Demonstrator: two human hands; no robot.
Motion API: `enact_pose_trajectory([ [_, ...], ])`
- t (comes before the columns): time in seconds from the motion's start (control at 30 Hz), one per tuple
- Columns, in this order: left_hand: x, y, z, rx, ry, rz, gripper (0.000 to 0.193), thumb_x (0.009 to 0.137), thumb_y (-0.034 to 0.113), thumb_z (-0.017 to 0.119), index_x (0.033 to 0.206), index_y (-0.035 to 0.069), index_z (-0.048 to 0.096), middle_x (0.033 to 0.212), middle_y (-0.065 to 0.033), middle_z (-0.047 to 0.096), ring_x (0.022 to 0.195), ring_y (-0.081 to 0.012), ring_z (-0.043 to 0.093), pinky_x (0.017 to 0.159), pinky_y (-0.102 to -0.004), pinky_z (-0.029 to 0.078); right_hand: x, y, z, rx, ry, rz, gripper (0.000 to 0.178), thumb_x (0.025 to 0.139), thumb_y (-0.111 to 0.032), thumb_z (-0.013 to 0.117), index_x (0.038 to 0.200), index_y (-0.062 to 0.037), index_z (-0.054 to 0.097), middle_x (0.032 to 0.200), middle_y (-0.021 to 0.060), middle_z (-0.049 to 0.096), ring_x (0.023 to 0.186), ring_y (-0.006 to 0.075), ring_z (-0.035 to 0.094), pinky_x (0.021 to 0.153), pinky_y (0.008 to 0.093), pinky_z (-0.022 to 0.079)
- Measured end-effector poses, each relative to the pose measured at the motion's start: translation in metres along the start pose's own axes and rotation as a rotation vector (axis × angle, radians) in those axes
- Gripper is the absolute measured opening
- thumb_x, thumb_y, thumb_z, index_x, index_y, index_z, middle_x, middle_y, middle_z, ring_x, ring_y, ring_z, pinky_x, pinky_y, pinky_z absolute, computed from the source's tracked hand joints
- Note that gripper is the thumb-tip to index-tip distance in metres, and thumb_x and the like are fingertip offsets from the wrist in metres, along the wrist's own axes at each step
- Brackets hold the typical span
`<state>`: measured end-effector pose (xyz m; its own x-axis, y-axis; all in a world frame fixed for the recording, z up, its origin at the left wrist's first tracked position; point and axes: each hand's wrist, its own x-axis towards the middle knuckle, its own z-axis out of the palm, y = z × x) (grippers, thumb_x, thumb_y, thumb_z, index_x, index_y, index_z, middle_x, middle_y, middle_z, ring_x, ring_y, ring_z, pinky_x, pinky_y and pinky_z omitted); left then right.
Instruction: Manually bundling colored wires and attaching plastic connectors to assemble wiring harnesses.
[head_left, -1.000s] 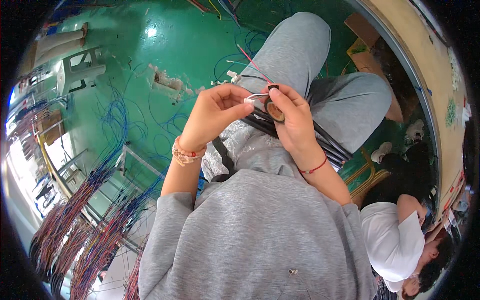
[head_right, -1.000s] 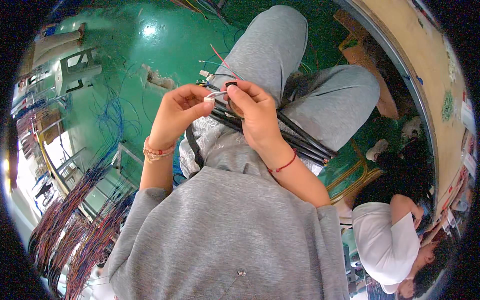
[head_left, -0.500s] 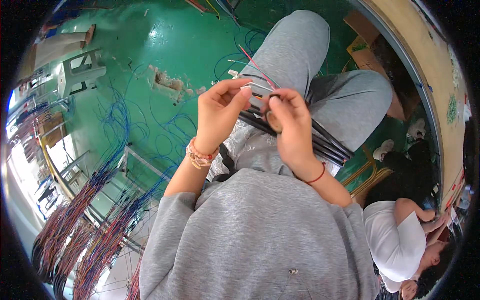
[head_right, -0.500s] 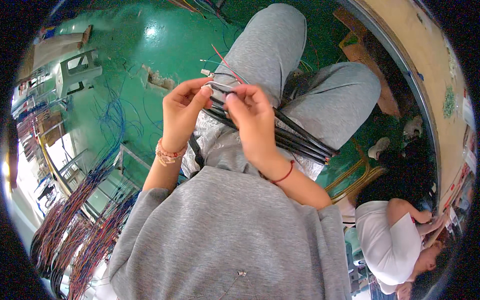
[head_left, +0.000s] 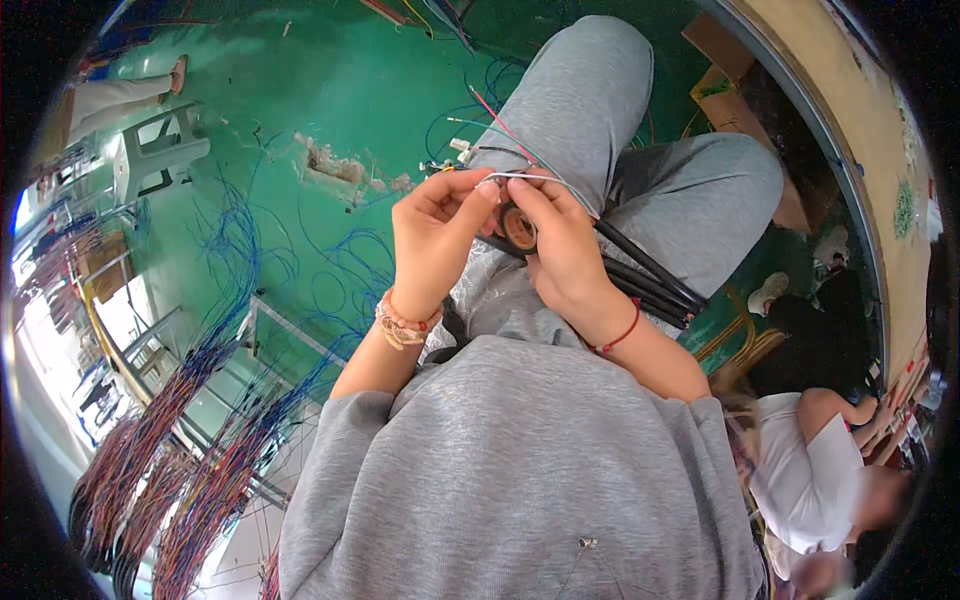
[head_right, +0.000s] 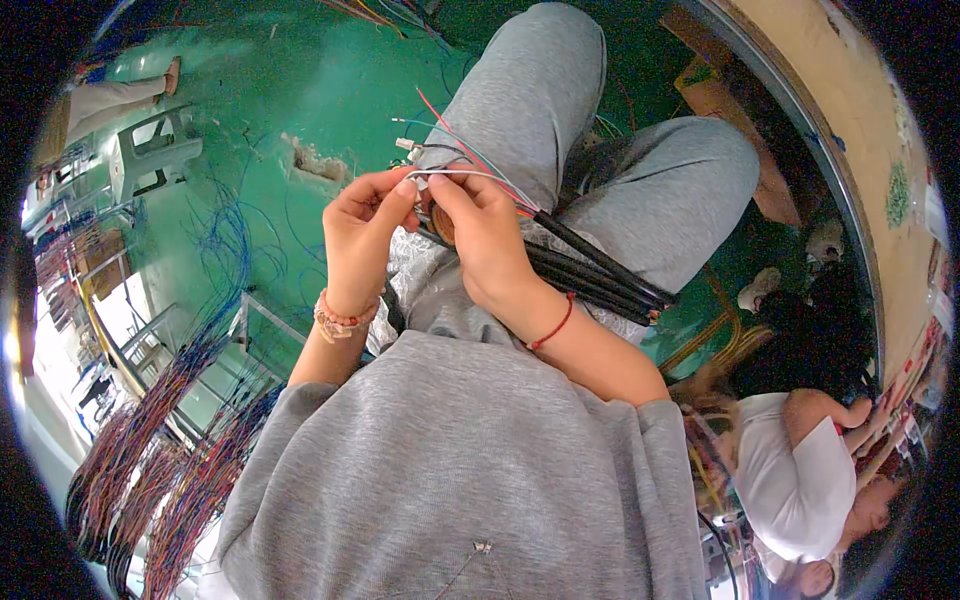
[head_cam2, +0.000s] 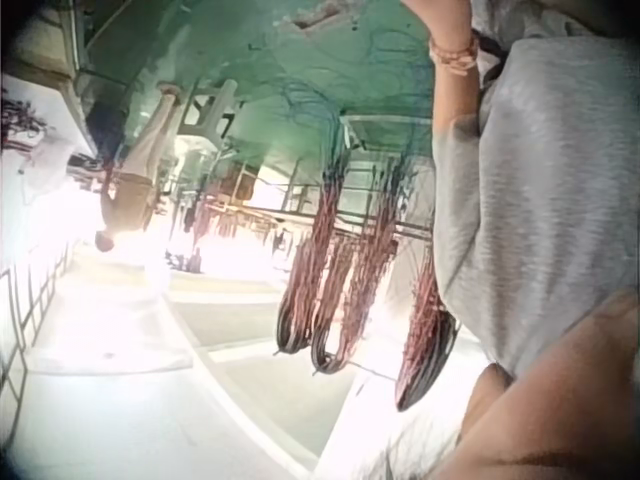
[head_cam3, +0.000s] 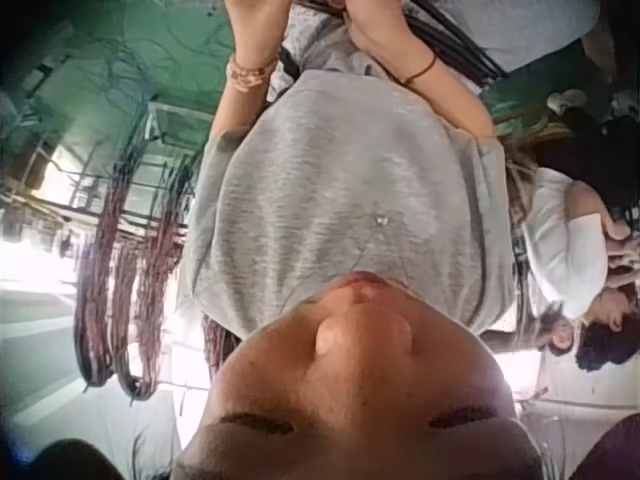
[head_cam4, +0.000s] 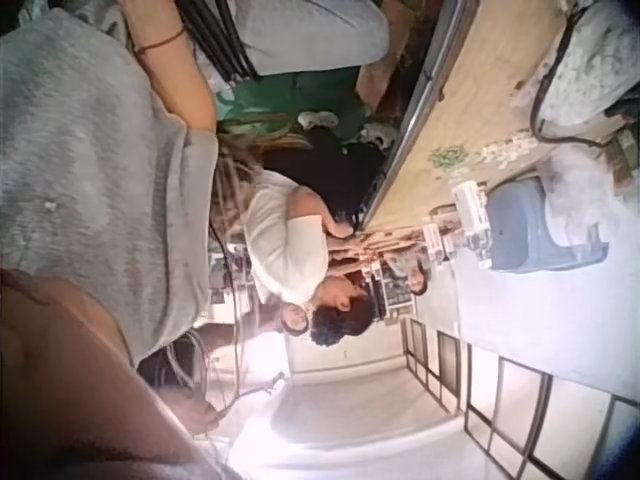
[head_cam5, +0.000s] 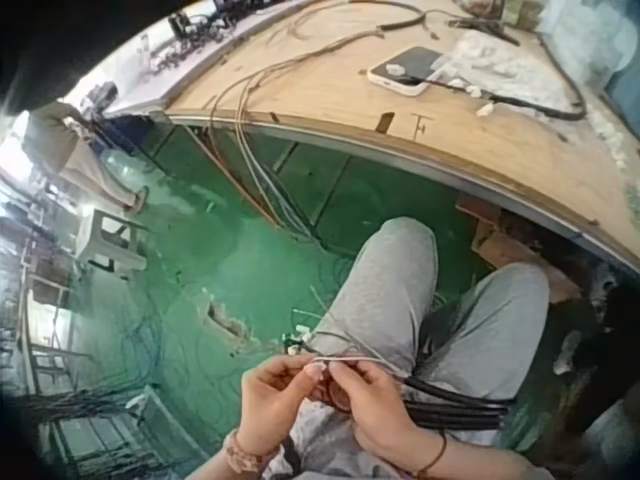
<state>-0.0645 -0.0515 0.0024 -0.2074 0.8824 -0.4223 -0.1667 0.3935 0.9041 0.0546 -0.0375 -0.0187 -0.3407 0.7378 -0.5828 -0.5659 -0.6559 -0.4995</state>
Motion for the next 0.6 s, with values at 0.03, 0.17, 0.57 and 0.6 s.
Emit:
enact_pose_trajectory([
  [0.03,0.0005,-0.0006,-0.0003,0.003,0.0,0.009,0.02,0.08,0.008,0.06,0.094,-0.006,0.059,0.076,-0.0063,0.063,0.062,-0.0072,0.057,0.055,-0.018,0.046,0.0003,0.0007,-0.0007,0.01,-0.005,-0.01,0.011,0.086,-0.012,0.049,0.091,-0.0033,0.055,0.086,0.0039,0.058,0.077,0.0108,0.055,0.067,0.0244,0.043],
  [0.17,0.0022,-0.0029,-0.0005,-0.008,0.002,-0.003,0.02,0.08,0.008,0.06,0.095,-0.006,0.058,0.078,-0.0078,0.063,0.062,-0.0077,0.057,0.055,-0.0186,0.046,0.0014,0.0031,-0.0034,0.01,-0.019,-0.034,0.011,0.087,-0.012,0.048,0.091,-0.004,0.055,0.085,0.0039,0.058,0.076,0.0117,0.055,0.068,0.0247,0.043],
  [0.57,0.0005,-0.0044,0.0036,-0.002,-0.037,0.048,0.015,0.079,0.004,0.06,0.092,-0.004,0.058,0.079,-0.0049,0.062,0.066,-0.0066,0.057,0.058,-0.0181,0.047,0.0038,0.002,-0.0082,0.107,-0.033,-0.065,0.015,0.085,-0.014,0.046,0.088,-0.0023,0.055,0.083,0.0062,0.058,0.076,0.014,0.055,0.071,0.0268,0.043],
  [0.6,0.0014,-0.0045,0.0032,-0.009,-0.06,0.061,0.014,0.079,0.004,0.06,0.091,-0.004,0.058,0.079,-0.0047,0.062,0.067,-0.0066,0.057,0.058,-0.0186,0.047,0.0045,0.0026,-0.0088,0.106,-0.031,-0.056,0.015,0.085,-0.014,0.046,0.088,-0.0023,0.055,0.083,0.0062,0.058,0.076,0.014,0.055,0.071,0.0268,0.043],
])
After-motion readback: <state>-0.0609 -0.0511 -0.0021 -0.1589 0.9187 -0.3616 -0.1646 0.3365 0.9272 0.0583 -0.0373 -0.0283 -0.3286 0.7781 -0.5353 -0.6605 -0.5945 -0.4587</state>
